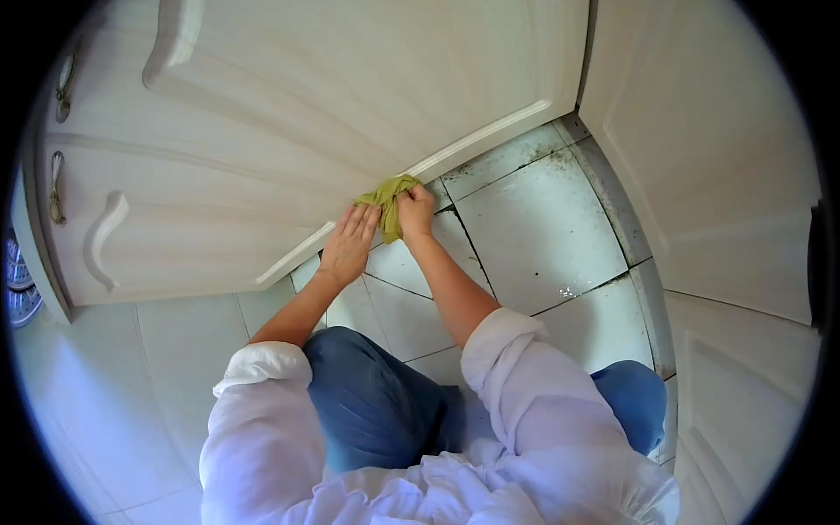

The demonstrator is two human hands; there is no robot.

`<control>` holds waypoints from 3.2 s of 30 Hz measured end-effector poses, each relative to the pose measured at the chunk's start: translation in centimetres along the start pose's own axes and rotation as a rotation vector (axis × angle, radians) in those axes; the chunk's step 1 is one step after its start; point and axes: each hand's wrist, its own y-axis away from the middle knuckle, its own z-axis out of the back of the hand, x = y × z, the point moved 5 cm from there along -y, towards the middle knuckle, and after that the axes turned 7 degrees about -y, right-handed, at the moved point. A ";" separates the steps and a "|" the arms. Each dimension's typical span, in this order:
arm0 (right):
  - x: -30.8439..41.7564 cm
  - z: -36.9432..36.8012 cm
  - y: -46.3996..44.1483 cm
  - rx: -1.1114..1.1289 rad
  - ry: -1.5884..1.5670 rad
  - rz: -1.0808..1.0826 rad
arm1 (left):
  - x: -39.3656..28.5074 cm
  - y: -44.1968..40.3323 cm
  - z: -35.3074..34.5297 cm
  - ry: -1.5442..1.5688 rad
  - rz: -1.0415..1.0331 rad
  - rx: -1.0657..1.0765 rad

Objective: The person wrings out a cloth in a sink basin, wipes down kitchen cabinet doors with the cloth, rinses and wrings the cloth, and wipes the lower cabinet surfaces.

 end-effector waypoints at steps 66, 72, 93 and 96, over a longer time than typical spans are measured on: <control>5.0 -2.5 6.9 0.590 0.532 0.648 | 2.6 1.1 -1.2 0.048 0.170 -0.119; 8.6 -6.7 8.1 0.724 0.502 0.788 | 8.0 3.9 1.6 0.071 0.150 -0.207; 6.7 -2.5 5.1 0.691 0.715 0.739 | 5.4 2.0 1.6 -0.209 -0.042 -0.057; 9.7 -4.4 6.5 0.665 0.546 0.785 | 8.3 3.1 3.2 -0.175 -0.062 -0.139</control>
